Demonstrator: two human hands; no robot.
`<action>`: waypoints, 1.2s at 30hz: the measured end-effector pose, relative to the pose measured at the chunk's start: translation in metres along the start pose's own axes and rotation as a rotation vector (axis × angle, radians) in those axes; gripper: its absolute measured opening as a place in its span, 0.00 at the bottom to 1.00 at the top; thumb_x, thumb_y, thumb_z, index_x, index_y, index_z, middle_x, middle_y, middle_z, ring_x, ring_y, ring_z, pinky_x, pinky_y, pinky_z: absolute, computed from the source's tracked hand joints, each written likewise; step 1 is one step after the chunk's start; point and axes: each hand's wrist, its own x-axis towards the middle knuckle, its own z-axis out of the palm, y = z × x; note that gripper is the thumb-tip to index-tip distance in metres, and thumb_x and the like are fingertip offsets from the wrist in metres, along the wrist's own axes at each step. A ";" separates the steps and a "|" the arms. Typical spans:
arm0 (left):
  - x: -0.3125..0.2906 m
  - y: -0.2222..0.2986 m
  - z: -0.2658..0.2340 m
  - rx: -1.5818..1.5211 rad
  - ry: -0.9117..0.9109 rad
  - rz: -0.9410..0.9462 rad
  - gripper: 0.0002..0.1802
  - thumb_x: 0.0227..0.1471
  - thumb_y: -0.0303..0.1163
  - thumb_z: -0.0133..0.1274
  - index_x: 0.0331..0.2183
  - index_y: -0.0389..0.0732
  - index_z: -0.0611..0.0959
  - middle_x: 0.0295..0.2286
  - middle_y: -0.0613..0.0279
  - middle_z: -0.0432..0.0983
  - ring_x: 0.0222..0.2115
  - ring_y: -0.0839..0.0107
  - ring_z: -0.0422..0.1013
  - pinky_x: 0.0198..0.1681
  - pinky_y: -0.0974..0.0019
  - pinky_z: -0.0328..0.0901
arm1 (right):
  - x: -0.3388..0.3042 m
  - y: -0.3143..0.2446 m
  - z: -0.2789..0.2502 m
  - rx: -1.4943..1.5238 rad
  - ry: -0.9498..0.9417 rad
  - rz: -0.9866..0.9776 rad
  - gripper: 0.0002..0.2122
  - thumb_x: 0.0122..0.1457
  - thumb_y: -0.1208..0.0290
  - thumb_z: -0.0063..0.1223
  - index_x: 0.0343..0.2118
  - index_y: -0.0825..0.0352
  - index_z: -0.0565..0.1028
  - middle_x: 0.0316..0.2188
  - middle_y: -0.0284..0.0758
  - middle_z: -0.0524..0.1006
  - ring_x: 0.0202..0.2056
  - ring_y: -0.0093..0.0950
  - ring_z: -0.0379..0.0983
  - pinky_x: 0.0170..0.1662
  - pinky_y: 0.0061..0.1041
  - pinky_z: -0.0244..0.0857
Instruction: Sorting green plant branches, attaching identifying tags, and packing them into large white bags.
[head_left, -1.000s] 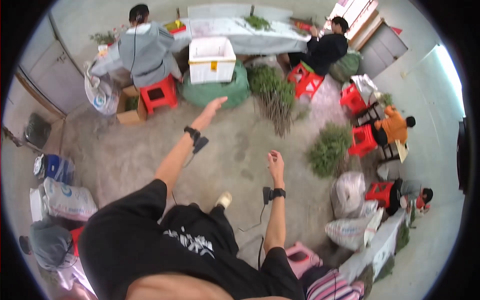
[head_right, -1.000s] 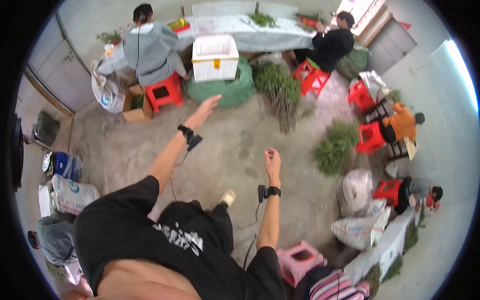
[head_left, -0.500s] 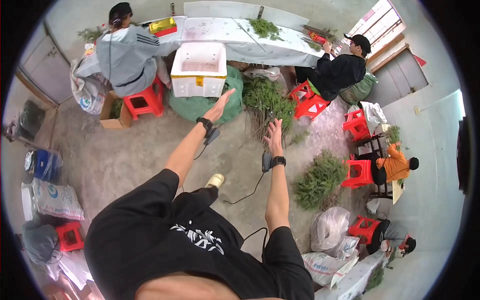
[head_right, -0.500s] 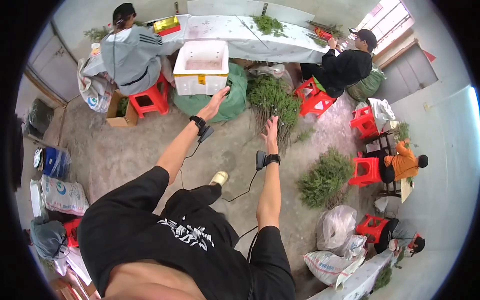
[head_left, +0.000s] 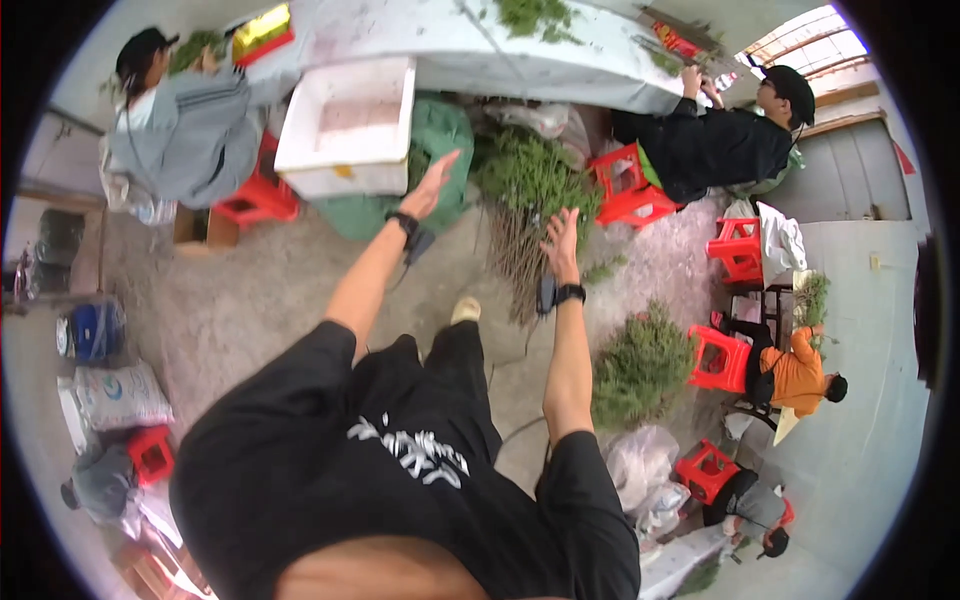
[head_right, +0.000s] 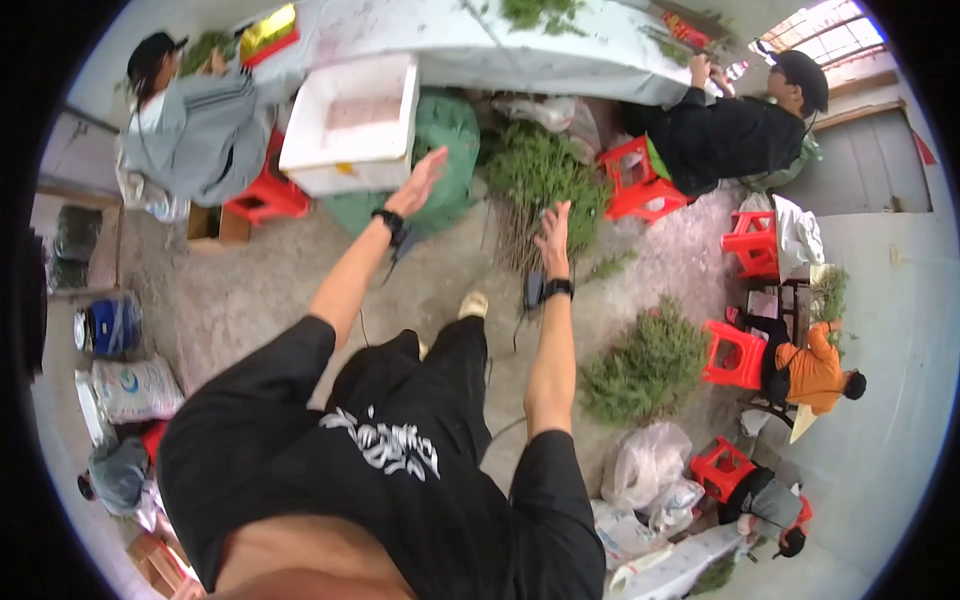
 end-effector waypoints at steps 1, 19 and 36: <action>0.028 0.008 0.003 -0.006 -0.025 0.043 0.36 0.60 0.53 0.40 0.62 0.42 0.61 0.64 0.61 0.49 0.65 0.65 0.42 0.67 0.56 0.35 | 0.021 -0.010 -0.005 -0.008 -0.003 0.003 0.45 0.56 0.28 0.28 0.68 0.58 0.42 0.68 0.47 0.44 0.68 0.46 0.37 0.63 0.61 0.35; 0.316 0.129 0.014 0.068 0.024 -0.125 0.45 0.55 0.64 0.41 0.65 0.47 0.54 0.66 0.57 0.40 0.66 0.55 0.38 0.66 0.46 0.30 | 0.296 -0.139 0.034 -0.020 0.000 -0.077 0.42 0.59 0.31 0.29 0.67 0.59 0.48 0.66 0.45 0.50 0.67 0.42 0.44 0.62 0.56 0.43; 0.410 0.083 0.032 0.061 0.197 -0.248 0.44 0.55 0.61 0.44 0.64 0.46 0.57 0.64 0.52 0.45 0.64 0.51 0.45 0.65 0.44 0.38 | 0.381 -0.103 -0.117 -0.183 0.152 0.321 0.44 0.58 0.28 0.22 0.65 0.64 0.55 0.64 0.49 0.56 0.65 0.42 0.49 0.62 0.55 0.46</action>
